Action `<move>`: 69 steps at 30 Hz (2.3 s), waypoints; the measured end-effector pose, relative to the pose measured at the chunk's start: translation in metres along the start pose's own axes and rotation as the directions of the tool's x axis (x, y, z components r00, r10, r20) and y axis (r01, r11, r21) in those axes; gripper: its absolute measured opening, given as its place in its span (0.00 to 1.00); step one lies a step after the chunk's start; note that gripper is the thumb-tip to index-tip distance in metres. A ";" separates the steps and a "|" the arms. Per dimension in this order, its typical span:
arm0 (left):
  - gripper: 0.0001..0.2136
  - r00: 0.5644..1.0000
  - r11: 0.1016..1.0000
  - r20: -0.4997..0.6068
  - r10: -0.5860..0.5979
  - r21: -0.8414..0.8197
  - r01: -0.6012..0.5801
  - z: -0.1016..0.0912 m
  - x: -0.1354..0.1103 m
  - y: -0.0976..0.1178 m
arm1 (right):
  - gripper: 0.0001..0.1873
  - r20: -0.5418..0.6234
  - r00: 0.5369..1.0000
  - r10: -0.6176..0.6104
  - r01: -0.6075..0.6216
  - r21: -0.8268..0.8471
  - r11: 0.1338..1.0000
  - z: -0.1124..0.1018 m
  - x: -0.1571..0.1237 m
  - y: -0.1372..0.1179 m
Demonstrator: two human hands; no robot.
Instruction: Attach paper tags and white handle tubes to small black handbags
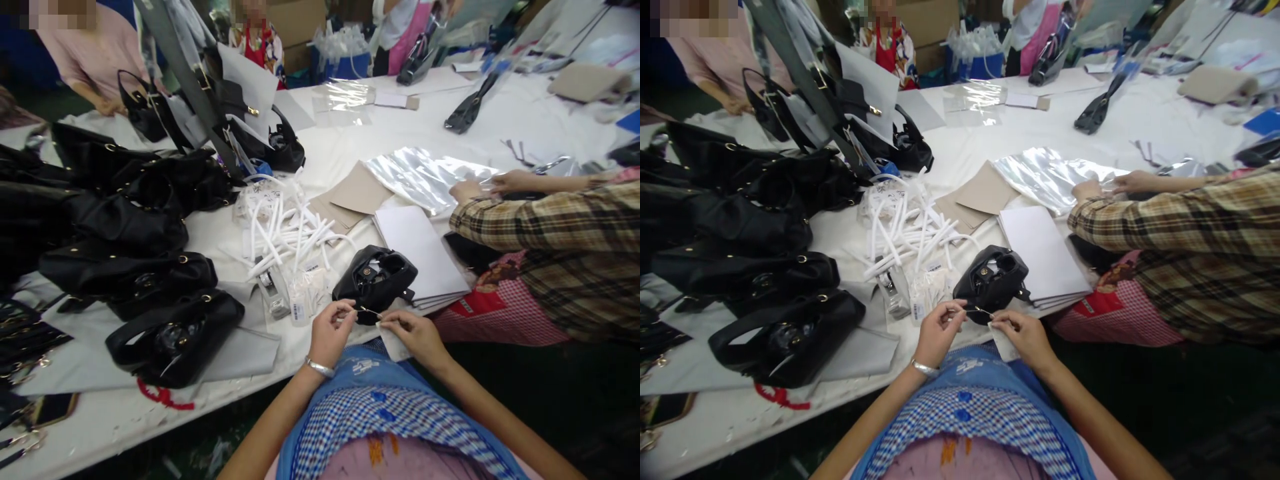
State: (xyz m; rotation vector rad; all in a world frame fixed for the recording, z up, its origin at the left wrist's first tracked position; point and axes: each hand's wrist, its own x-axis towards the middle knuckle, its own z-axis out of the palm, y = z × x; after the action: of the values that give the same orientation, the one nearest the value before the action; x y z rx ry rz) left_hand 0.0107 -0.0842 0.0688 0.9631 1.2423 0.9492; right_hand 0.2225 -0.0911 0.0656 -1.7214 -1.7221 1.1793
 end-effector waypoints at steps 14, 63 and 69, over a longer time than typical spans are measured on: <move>0.10 0.978 0.993 0.188 -0.089 -0.055 0.101 0.025 0.013 -0.001 | 0.19 0.018 0.921 0.389 -0.298 0.674 0.676 0.017 0.003 -0.013; 0.07 0.999 0.947 0.024 0.035 0.318 -0.041 0.027 0.011 0.002 | 0.11 -0.273 0.958 0.083 -0.047 0.136 0.990 0.024 0.001 -0.030; 0.13 0.981 0.983 0.116 -0.157 0.112 0.144 0.035 0.002 0.001 | 0.08 -0.375 0.918 -0.130 0.114 -0.065 0.991 0.028 0.003 -0.028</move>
State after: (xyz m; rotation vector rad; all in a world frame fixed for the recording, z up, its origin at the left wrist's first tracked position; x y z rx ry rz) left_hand 0.0457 -0.0841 0.0714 0.9790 1.2491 0.7022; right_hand 0.1833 -0.0913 0.0720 -1.7026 -1.5948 0.7021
